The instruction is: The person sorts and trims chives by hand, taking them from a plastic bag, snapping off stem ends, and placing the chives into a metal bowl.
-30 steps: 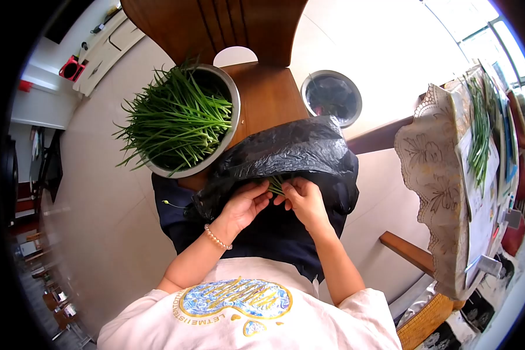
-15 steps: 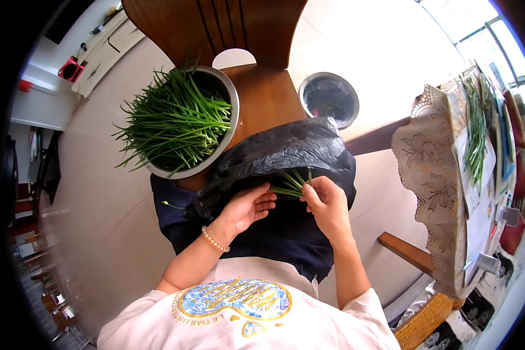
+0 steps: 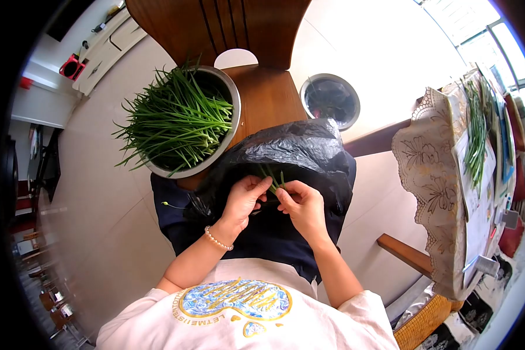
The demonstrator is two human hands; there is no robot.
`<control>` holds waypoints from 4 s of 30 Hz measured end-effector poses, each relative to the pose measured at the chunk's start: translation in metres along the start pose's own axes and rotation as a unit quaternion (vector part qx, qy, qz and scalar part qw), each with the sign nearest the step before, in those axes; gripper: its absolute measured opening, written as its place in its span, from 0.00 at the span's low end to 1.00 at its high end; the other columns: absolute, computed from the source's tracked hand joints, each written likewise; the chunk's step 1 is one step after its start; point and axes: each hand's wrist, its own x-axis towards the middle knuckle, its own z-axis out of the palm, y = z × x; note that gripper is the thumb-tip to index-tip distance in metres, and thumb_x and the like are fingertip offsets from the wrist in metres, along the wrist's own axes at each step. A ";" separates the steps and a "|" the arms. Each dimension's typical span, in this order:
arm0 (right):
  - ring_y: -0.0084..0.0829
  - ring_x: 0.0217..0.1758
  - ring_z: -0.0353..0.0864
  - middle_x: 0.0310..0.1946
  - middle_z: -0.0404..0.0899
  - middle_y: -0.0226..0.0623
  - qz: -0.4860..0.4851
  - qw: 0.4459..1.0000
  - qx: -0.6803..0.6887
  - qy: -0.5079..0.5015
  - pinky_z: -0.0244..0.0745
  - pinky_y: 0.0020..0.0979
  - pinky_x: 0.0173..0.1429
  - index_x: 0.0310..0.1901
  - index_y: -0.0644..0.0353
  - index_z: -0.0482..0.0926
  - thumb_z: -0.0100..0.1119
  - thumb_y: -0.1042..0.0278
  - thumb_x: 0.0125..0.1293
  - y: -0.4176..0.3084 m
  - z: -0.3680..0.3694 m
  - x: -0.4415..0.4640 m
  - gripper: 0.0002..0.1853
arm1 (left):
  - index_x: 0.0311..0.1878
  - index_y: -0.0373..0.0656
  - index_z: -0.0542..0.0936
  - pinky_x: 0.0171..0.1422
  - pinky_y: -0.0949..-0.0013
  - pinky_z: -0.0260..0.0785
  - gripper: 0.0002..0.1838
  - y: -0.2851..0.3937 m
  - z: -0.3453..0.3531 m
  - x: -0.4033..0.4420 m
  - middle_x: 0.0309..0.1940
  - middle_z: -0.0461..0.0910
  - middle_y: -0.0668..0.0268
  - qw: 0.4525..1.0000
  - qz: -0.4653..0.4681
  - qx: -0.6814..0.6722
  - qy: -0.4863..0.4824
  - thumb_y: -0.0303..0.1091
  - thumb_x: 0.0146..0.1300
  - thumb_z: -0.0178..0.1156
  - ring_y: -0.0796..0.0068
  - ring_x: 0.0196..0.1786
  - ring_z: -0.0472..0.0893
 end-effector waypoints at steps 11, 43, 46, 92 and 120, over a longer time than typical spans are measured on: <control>0.15 0.21 0.71 0.22 0.75 0.28 0.008 0.994 0.109 0.011 0.69 0.17 0.25 0.35 0.67 0.78 0.58 0.70 0.59 0.012 0.005 0.007 0.08 | 0.38 0.43 0.70 0.27 0.80 0.63 0.14 0.003 0.004 -0.002 0.24 0.73 0.72 0.998 0.023 -0.039 0.042 0.36 0.54 0.63 0.84 0.25 0.72; 0.17 0.23 0.68 0.23 0.73 0.27 0.020 0.980 0.180 -0.085 0.65 0.18 0.28 0.39 0.67 0.77 0.58 0.66 0.59 -0.001 0.001 0.024 0.12 | 0.45 0.48 0.73 0.39 0.74 0.69 0.12 0.021 -0.016 -0.016 0.37 0.77 0.69 0.988 -0.094 -0.039 -0.118 0.42 0.63 0.49 0.78 0.40 0.77; 0.16 0.25 0.69 0.25 0.75 0.28 0.014 0.977 0.169 -0.127 0.66 0.18 0.31 0.39 0.66 0.78 0.58 0.66 0.60 -0.007 -0.004 0.024 0.12 | 0.45 0.47 0.72 0.39 0.73 0.70 0.13 0.021 -0.018 -0.016 0.38 0.77 0.69 0.986 -0.093 -0.037 -0.133 0.43 0.64 0.48 0.75 0.37 0.79; 0.21 0.18 0.67 0.18 0.73 0.31 -0.054 0.964 0.096 0.242 0.61 0.23 0.22 0.27 0.65 0.75 0.52 0.75 0.52 0.057 0.000 0.081 0.04 | 0.37 0.40 0.70 0.45 0.70 0.72 0.16 0.013 -0.016 0.019 0.33 0.77 0.63 0.987 -0.030 -0.121 -0.097 0.24 0.47 0.66 0.72 0.34 0.78; 0.24 0.10 0.66 0.12 0.70 0.37 -0.040 0.984 0.024 0.172 0.61 0.28 0.18 0.26 0.69 0.74 0.43 0.71 0.61 0.030 0.042 0.062 0.13 | 0.34 0.39 0.68 0.35 0.76 0.70 0.14 -0.033 0.010 0.071 0.28 0.75 0.66 0.953 0.230 -0.128 0.147 0.17 0.48 0.63 0.78 0.29 0.76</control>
